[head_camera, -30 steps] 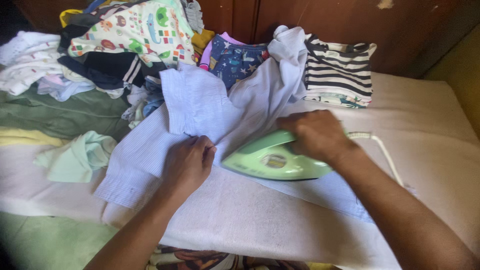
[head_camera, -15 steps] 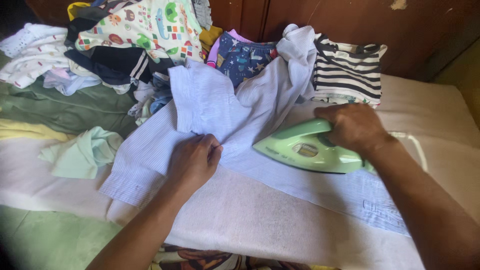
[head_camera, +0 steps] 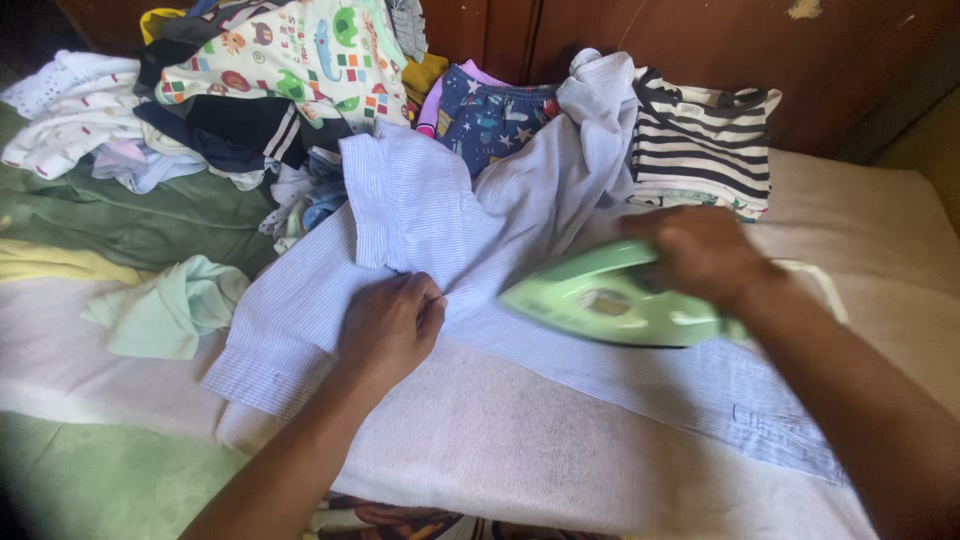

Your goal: The person irons a light blue striped shirt on a bed using a green electric iron. They smooth the fabric, iron the sleeves and body, flip the shirt, and continue ironing the back and collar.

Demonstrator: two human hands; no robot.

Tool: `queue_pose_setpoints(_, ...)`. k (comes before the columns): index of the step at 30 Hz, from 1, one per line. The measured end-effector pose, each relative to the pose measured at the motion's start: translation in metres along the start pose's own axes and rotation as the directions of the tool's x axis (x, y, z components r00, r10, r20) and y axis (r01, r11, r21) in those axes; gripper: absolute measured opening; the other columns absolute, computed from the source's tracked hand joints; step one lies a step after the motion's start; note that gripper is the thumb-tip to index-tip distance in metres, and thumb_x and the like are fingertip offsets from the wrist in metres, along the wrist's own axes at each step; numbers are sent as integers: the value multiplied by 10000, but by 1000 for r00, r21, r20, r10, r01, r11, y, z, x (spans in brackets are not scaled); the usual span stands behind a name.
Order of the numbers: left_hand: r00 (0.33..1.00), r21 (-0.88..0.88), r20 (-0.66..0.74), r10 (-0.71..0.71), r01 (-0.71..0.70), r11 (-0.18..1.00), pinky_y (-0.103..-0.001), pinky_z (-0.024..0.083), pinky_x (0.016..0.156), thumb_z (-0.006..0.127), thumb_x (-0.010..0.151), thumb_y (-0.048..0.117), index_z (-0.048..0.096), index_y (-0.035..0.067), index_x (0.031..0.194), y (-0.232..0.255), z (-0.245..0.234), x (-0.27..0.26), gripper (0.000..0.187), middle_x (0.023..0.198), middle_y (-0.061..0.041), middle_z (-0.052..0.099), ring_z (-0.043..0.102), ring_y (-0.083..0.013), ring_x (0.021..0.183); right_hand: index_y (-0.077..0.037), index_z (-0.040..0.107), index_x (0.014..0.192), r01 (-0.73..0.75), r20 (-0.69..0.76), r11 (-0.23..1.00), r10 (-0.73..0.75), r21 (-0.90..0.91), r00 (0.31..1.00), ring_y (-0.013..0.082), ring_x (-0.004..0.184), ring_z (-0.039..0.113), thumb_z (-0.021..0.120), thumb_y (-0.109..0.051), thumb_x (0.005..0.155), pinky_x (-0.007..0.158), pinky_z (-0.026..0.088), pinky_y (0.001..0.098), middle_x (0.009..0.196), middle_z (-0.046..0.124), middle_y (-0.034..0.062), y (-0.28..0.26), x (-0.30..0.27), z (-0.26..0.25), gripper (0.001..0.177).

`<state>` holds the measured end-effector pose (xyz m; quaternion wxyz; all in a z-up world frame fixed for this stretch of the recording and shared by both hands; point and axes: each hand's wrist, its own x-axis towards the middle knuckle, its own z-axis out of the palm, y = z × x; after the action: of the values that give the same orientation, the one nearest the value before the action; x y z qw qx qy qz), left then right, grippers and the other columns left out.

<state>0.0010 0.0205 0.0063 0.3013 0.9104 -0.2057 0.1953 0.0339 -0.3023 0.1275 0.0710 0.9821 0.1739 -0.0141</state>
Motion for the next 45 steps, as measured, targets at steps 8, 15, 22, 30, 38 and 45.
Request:
queue_pose_setpoints(8, 999, -4, 17, -35, 35, 999, -397, 550, 614, 719, 877, 141, 647, 52, 822, -1, 1, 2, 127, 725, -86, 706, 698, -244, 649, -332, 731, 1209, -108, -6, 988, 108, -112, 994, 165, 902, 757, 825, -345, 790, 860, 607, 345, 1126, 773, -31, 26, -2, 13, 430)
queue_pose_setpoints(15, 995, 6, -5, -101, 101, 995, -409, 548, 583, 739, 857, 161, 674, 51, 833, 5, 1, 2, 130, 703, -94, 710, 701, -263, 623, -348, 685, 1282, 123, -16, 992, -123, 4, 992, 233, 891, 742, 797, -282, 792, 823, 598, 384, 1158, 752, -17, -51, 3, 11, 508)
queue_pose_setpoints(22, 997, 5, 2, -77, 77, 997, -389, 553, 590, 726, 874, 161, 667, 56, 834, 3, 3, 1, 128, 705, -84, 709, 704, -242, 621, -302, 693, 1255, 168, -148, 983, -177, -70, 973, 249, 925, 733, 841, -305, 717, 852, 585, 395, 1173, 751, 51, -1, -2, 17, 558)
queue_pose_setpoints(30, 988, 16, 79, -134, 133, 991, -374, 549, 598, 703, 923, 174, 660, 71, 838, 0, 3, 1, 141, 695, -64, 708, 697, -208, 603, -350, 712, 1204, -262, 106, 954, 278, -145, 955, 177, 845, 744, 806, -355, 852, 813, 601, 337, 1087, 782, -18, 17, -9, 3, 365)
queue_pose_setpoints(38, 997, -66, -8, -71, 71, 995, -409, 543, 571, 687, 892, 129, 666, 60, 862, 0, 2, -1, 79, 714, -96, 715, 700, -264, 605, -369, 661, 1318, 106, -87, 990, -115, -97, 990, 254, 816, 744, 770, -252, 757, 755, 603, 408, 1098, 763, 30, -53, 1, 18, 583)
queue_pose_setpoints(45, 998, -41, -17, -56, 56, 998, -437, 537, 605, 700, 909, 146, 650, 55, 854, -1, 2, -1, 118, 739, -115, 716, 699, -292, 646, -339, 655, 1317, 16, 19, 996, -14, -93, 1000, 250, 813, 745, 769, -311, 804, 758, 614, 398, 1108, 750, 36, -32, -1, 13, 526)
